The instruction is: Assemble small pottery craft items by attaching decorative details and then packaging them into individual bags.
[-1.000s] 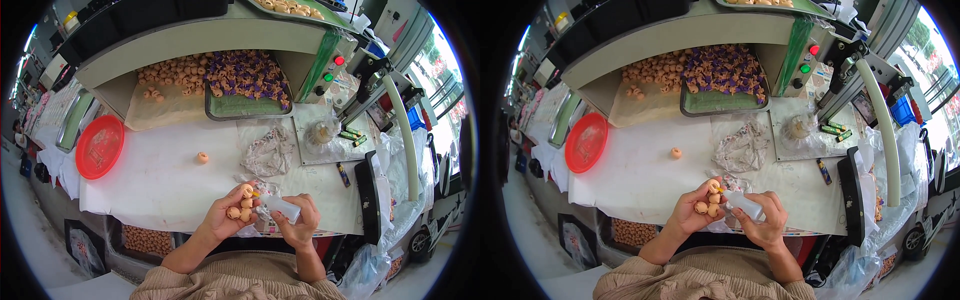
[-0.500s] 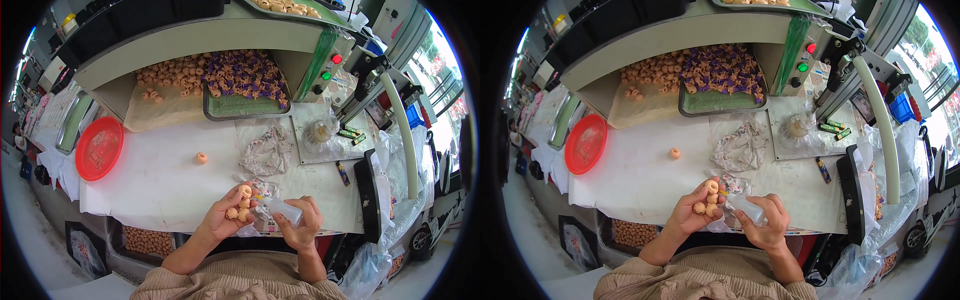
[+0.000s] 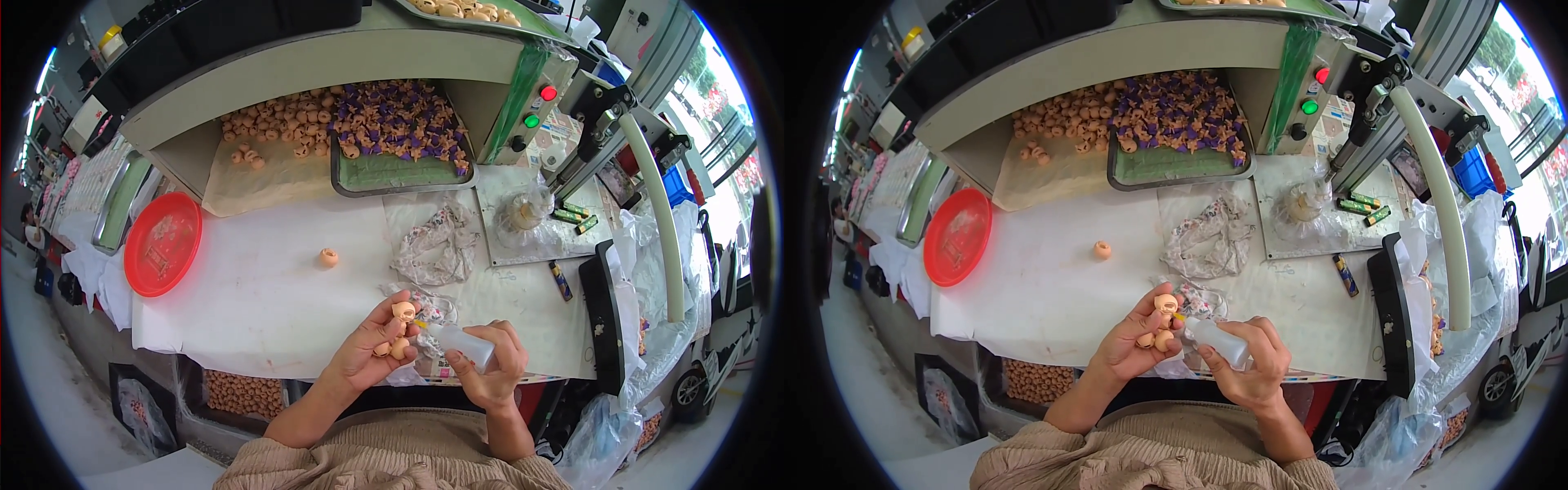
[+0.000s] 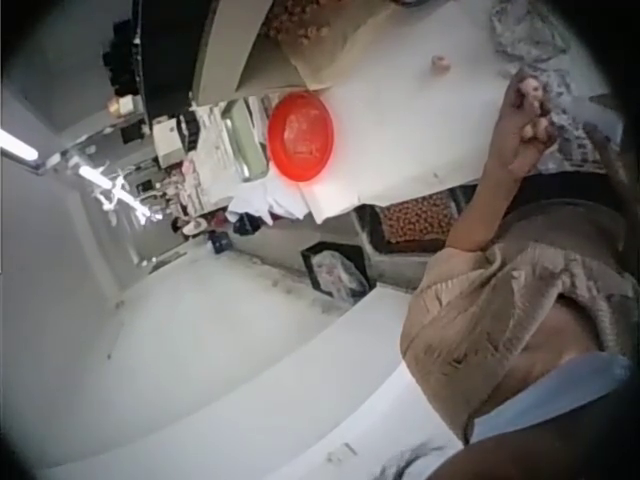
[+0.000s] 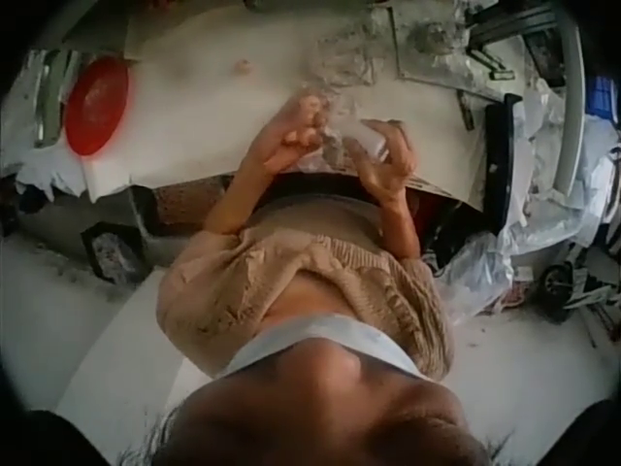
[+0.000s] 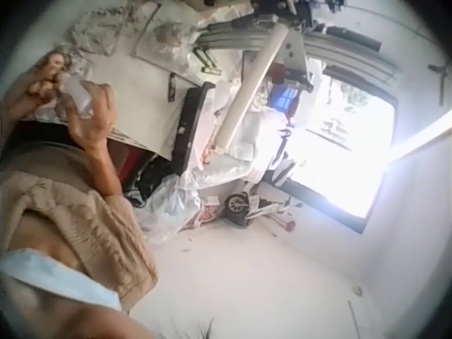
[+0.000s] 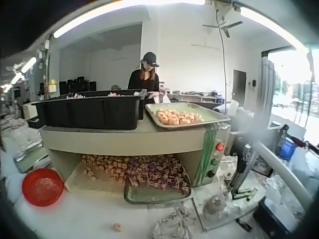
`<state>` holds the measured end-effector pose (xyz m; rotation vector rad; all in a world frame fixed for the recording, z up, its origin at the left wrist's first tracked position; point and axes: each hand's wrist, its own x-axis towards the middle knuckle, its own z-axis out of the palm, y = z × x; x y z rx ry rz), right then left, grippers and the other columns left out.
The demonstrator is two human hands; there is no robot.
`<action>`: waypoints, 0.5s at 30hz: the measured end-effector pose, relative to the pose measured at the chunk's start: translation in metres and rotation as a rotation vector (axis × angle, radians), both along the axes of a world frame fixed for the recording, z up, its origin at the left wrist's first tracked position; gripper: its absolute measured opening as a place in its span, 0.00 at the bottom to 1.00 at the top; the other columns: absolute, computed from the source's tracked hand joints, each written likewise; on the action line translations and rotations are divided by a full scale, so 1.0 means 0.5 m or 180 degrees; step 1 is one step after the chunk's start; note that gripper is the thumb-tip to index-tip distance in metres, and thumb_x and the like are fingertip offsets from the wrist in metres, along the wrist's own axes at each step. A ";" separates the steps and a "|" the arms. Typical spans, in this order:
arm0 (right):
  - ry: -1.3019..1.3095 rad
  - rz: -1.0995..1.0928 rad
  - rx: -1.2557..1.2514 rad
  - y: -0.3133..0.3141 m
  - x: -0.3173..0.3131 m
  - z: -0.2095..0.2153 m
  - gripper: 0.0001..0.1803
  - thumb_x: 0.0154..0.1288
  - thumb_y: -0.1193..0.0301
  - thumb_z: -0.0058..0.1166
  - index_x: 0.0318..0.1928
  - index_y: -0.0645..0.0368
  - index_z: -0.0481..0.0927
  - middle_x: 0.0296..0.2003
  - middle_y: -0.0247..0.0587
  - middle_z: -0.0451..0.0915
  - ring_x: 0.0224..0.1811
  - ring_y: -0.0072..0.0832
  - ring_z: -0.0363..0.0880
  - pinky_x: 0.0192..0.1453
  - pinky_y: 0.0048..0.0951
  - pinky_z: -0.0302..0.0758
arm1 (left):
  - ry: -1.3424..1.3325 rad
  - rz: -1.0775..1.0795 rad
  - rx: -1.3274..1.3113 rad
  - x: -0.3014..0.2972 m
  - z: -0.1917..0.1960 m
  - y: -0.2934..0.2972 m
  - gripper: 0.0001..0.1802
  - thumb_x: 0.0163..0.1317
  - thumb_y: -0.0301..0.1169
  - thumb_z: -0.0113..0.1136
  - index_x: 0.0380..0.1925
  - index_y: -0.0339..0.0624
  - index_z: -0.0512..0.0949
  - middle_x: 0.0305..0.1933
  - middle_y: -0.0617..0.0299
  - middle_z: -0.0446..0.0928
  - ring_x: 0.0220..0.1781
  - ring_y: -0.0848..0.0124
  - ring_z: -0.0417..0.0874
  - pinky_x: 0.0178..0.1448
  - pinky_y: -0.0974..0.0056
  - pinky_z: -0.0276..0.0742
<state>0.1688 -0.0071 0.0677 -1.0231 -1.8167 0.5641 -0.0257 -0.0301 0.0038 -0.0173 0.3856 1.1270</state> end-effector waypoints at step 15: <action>-0.0052 -0.0061 -0.0028 0.000 0.020 0.001 0.17 0.46 0.71 0.70 0.34 0.64 0.78 0.26 0.42 0.76 0.24 0.30 0.74 0.28 0.28 0.69 | -0.0094 -0.0041 0.0105 0.007 -0.004 0.001 0.23 0.66 0.25 0.54 0.60 0.56 0.70 0.57 0.65 0.71 0.49 0.69 0.72 0.44 0.65 0.73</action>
